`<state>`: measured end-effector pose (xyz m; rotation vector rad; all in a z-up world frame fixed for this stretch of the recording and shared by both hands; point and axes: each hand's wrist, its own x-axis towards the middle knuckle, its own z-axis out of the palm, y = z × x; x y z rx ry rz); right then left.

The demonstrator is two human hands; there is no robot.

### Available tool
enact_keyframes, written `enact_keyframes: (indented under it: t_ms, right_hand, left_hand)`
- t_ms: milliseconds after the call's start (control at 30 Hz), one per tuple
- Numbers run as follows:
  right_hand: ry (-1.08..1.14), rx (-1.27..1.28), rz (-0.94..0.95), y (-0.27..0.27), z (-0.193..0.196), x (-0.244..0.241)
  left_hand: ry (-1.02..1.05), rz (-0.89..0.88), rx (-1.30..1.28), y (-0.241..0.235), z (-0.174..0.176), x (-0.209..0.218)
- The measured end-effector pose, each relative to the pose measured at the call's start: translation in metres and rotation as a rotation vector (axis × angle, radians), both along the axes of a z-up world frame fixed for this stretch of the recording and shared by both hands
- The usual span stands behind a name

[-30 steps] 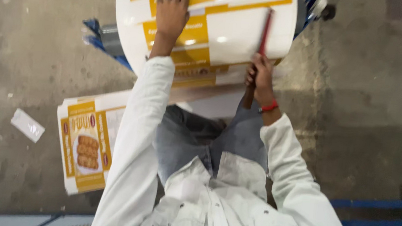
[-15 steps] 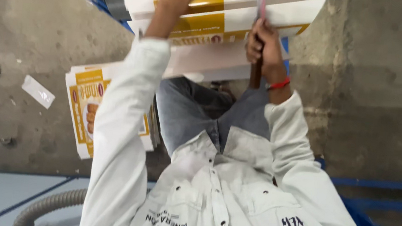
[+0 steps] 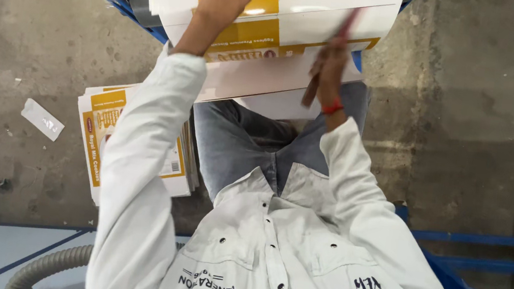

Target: The person uses a red handheld tool to score or cut a large stack of printed cookie packaging sheets while they are mounted on a rolling stand, then removes the top sheet and places it onto a stack on the floor.

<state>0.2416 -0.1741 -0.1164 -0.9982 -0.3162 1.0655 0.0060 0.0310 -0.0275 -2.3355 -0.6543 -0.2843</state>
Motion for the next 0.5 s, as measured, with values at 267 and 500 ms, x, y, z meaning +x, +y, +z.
enact_keyframes:
  t_ms: [267, 500]
  right_hand:
    - [-0.041, 0.11, 0.473, -0.027, 0.092, 0.002]
    - [0.048, -0.023, 0.103, -0.011, 0.015, 0.036]
  left_hand:
    - [-0.071, 0.206, -0.371, -0.048, 0.035, 0.009]
    - [-0.038, 0.182, 0.052, 0.023, -0.016, 0.031]
